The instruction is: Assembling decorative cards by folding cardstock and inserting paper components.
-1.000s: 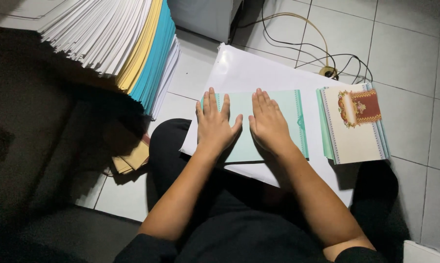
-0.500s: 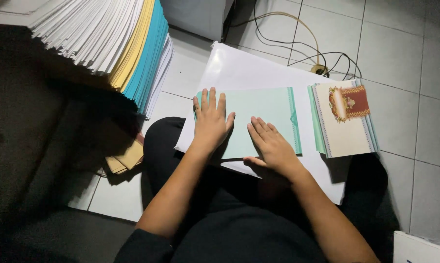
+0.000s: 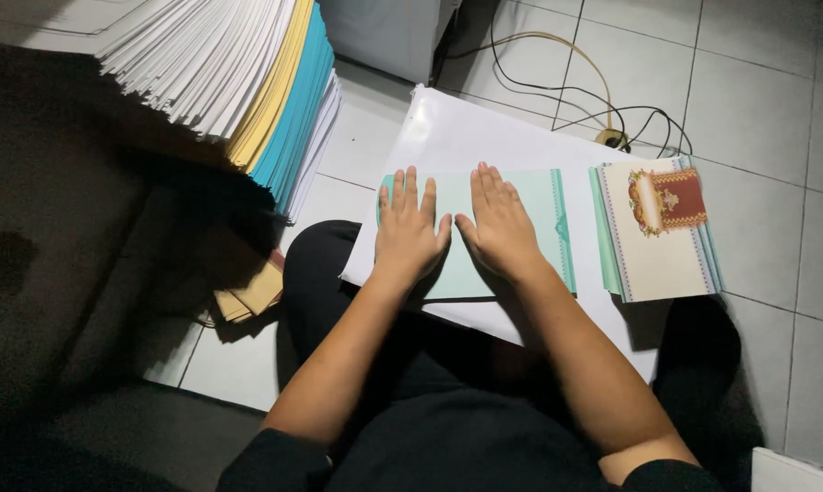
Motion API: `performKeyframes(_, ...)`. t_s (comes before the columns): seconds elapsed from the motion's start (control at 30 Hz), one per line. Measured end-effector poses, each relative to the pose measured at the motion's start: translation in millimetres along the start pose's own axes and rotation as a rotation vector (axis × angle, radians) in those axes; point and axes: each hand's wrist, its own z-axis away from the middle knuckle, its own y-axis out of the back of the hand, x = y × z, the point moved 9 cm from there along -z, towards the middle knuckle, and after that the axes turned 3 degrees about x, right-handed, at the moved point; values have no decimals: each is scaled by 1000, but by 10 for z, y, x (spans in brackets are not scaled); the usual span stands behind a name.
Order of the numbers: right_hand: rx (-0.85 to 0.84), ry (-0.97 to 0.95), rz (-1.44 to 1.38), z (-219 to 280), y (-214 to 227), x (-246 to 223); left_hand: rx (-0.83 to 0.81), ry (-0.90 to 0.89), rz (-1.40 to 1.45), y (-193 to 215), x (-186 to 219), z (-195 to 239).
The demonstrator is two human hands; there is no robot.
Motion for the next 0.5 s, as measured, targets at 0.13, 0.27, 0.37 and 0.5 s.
performKeyframes(0.13,39,-14,6,28,41,-28,15,27,-14,-143,145,236)
performKeyframes(0.27,60,-12,-16,38,63,-29,-7,59,12,-116,293,390)
performKeyframes(0.37,67,-18,-30,29,77,-30,-59,119,33,-62,215,270)
performKeyframes(0.5,65,-90,-49,128,192,12,-118,200,-6,-120,85,84)
